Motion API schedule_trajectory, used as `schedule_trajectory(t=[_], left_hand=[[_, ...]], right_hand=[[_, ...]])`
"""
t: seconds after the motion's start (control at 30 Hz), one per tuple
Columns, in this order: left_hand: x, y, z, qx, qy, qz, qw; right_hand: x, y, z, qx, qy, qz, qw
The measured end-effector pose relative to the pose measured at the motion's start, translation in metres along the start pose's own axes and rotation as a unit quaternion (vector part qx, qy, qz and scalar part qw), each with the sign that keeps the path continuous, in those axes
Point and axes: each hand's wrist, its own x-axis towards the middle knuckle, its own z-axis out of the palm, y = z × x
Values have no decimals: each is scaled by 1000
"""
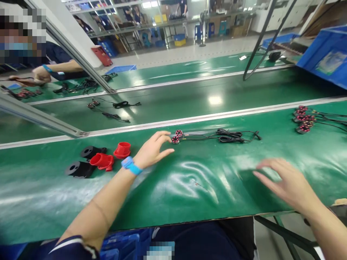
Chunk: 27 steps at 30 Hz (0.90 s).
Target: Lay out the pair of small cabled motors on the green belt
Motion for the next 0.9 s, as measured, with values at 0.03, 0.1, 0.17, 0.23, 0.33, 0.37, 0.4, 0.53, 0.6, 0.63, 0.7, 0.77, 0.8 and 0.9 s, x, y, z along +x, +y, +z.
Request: schedule_trajectory(t=[0.03,0.1,0.17,0.23,0.33,0.37,0.4,0.53,0.6,0.63,0.7,0.77,0.8,0.9], left_hand=[[13,-10,10,24,2,16,1000],[33,-25,24,59,-26,30,997],[42,-34,33,80,-53,27,995],[44,-38,36,90,-67,23,993],[40,-35,37,95,-77,19,992],[39,-32,38,93,-82,20,992],[38,-27,39,90,-88,23,992],[32,1,45,69,-121,56,989],[26,16,48,61,-134,68,987],[23,22,49,59,-138,70,986],[14,31,49,56,-142,67,986],[5,34,48,54,-143,58,987],[0,35,47,51,-142,53,987],[-15,35,43,39,-136,29,990]], right_hand=[[29,7,10,8,13,-25,1000],[80,17,35,4,-6,-54,999],[115,23,59,10,-20,-71,997],[130,29,75,23,-33,-74,996],[128,38,76,15,-45,-58,997],[125,40,70,9,-50,-47,998],[122,41,62,6,-59,-29,998],[111,45,29,25,-121,127,984],[105,50,19,53,-105,177,977],[101,53,15,75,-81,176,978],[94,60,10,118,-32,138,983],[86,67,7,137,-28,95,986],[83,70,6,134,-46,78,987],[79,74,6,86,-110,58,988]])
